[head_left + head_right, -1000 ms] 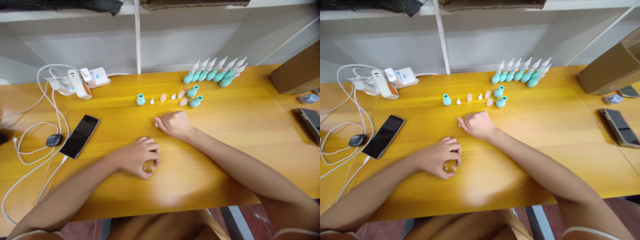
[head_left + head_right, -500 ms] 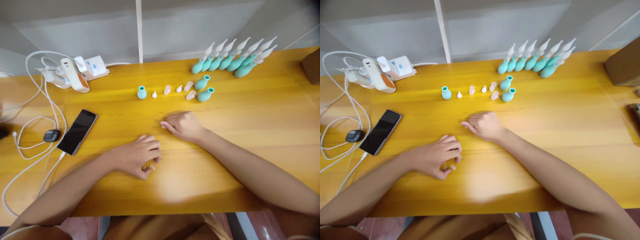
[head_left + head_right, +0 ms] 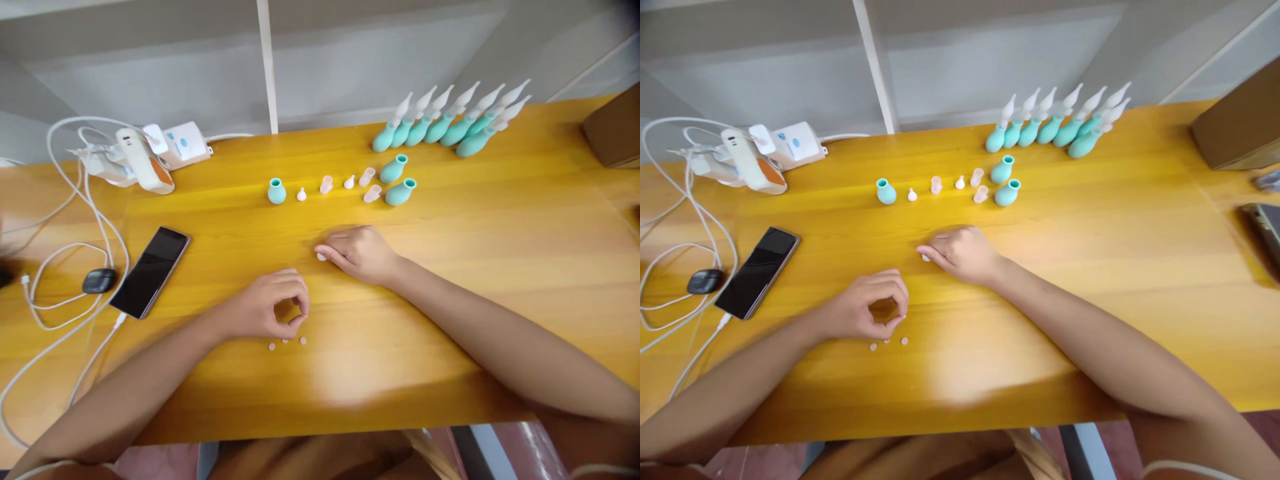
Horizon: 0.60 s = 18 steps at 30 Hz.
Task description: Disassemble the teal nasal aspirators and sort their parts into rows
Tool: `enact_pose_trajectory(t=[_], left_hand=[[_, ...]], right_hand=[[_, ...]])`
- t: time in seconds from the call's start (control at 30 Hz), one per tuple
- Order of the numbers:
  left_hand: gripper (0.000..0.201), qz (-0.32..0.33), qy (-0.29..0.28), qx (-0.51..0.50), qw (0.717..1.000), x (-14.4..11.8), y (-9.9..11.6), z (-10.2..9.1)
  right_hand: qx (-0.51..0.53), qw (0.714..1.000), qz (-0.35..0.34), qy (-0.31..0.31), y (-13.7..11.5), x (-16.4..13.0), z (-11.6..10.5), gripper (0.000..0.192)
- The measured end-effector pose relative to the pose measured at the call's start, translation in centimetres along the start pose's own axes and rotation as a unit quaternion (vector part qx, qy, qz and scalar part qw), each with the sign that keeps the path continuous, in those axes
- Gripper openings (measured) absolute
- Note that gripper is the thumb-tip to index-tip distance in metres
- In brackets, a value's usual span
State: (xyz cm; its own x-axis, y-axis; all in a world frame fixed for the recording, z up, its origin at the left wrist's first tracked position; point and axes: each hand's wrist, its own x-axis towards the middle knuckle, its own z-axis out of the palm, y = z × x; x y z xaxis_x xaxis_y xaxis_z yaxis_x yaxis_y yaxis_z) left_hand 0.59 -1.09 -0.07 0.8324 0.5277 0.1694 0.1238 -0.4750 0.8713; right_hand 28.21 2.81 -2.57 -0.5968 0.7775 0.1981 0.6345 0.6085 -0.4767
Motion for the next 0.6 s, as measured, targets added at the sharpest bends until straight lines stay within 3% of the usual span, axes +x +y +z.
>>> enact_pose_trajectory(t=[0.1,0.17,0.27,0.4,0.47,0.6], left_hand=[[0.014,-0.047,0.079,-0.036,0.995,-0.2,-0.5,0.3],[0.010,-0.068,0.126,-0.072,0.987,-0.2,-0.9,0.4],[0.006,-0.066,0.191,-0.118,0.972,0.0,-1.3,0.3],[0.010,-0.073,0.239,-0.130,0.960,0.2,-1.6,0.1],[0.013,-0.082,0.241,-0.134,0.958,0.1,-1.6,0.1],[0.017,-0.094,0.231,-0.153,0.956,-0.1,-1.7,0.4]], right_hand=[[0.089,0.995,0.040,0.015,-0.9,0.1,0.1,0.071],[0.188,0.977,0.099,0.032,-2.1,0.1,0.5,0.073],[0.347,0.920,0.178,0.046,-4.1,0.0,1.4,0.074],[0.492,0.849,0.191,0.033,-5.6,0.1,2.0,0.073],[0.511,0.841,0.177,0.019,-5.8,0.1,2.0,0.072],[0.485,0.865,0.130,0.009,-6.0,-0.2,2.1,0.067]])
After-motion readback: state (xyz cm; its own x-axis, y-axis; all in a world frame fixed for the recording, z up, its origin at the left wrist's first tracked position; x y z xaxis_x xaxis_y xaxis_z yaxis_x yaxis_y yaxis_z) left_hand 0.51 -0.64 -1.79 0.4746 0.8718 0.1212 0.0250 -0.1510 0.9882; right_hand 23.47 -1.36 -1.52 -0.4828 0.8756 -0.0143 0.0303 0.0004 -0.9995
